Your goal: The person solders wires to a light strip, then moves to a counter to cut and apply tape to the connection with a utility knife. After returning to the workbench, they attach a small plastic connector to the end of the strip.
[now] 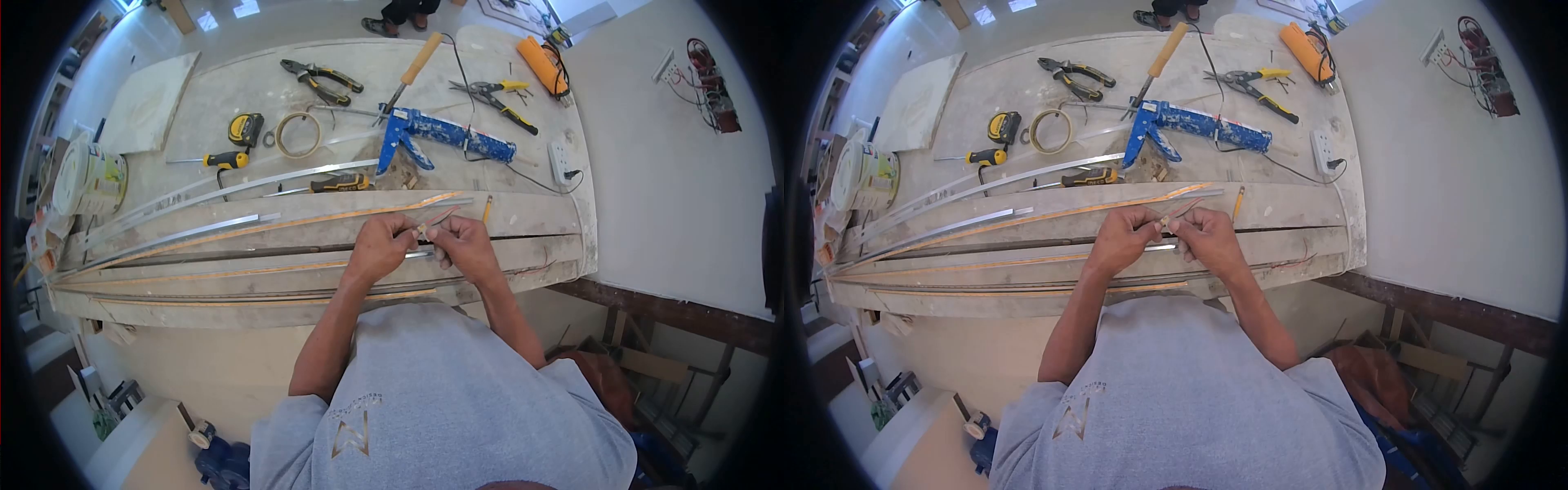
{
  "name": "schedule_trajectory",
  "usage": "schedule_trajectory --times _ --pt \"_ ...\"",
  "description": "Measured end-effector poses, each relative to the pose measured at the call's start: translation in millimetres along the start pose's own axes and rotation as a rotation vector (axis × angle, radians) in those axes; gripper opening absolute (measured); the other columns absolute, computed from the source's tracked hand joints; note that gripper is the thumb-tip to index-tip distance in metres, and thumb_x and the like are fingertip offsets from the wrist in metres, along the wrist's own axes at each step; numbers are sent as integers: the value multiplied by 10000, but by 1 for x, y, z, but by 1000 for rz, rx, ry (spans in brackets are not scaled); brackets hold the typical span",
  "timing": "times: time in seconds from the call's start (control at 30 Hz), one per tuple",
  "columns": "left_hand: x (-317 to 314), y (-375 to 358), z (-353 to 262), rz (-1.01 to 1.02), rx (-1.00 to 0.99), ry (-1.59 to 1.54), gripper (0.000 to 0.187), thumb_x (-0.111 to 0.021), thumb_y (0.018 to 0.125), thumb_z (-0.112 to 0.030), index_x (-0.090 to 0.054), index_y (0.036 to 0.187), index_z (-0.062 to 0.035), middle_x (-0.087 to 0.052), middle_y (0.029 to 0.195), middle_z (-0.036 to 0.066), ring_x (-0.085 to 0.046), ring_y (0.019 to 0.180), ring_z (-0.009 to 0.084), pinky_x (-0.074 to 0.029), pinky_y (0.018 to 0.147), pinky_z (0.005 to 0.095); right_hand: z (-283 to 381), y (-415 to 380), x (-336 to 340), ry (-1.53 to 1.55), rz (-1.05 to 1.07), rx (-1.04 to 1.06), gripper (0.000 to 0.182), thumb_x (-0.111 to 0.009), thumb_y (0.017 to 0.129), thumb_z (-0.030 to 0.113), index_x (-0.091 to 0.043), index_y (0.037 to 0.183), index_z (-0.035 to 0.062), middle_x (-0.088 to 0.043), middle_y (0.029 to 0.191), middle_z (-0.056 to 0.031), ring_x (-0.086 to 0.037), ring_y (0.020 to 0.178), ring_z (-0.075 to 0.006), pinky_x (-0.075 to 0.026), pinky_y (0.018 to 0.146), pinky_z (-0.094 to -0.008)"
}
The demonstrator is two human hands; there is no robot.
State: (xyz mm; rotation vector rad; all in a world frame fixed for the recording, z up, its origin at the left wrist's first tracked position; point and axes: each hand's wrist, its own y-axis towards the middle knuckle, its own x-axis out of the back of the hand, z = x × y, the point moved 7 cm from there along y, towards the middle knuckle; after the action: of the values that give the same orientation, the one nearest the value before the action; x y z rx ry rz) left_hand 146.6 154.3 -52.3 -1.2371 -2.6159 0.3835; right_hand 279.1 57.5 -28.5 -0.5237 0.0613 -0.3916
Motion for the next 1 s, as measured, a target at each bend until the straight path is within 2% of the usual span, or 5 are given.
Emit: schedule_trajectory --times 0.47,1.0 --pt "3 -2 -6 -9 -12 2 188 -659 883 -122 -767 978 -1 -719 756 46 -609 709 95 -487 683 297 2 4 -2 -37 -14 -22 293 -723 947 254 -670 818 -4 -592 591 -26 -520 458 -70 -415 410 -221" --pt "3 -3 -6 10 -4 62 190 -674 897 -144 -757 989 0 -728 794 75 -653 752 127 -511 739 313 2 4 -4 -31 -44 -39 308 -719 944 246 -643 762 9 -580 579 -21 -514 447 -76 -402 400 -239"
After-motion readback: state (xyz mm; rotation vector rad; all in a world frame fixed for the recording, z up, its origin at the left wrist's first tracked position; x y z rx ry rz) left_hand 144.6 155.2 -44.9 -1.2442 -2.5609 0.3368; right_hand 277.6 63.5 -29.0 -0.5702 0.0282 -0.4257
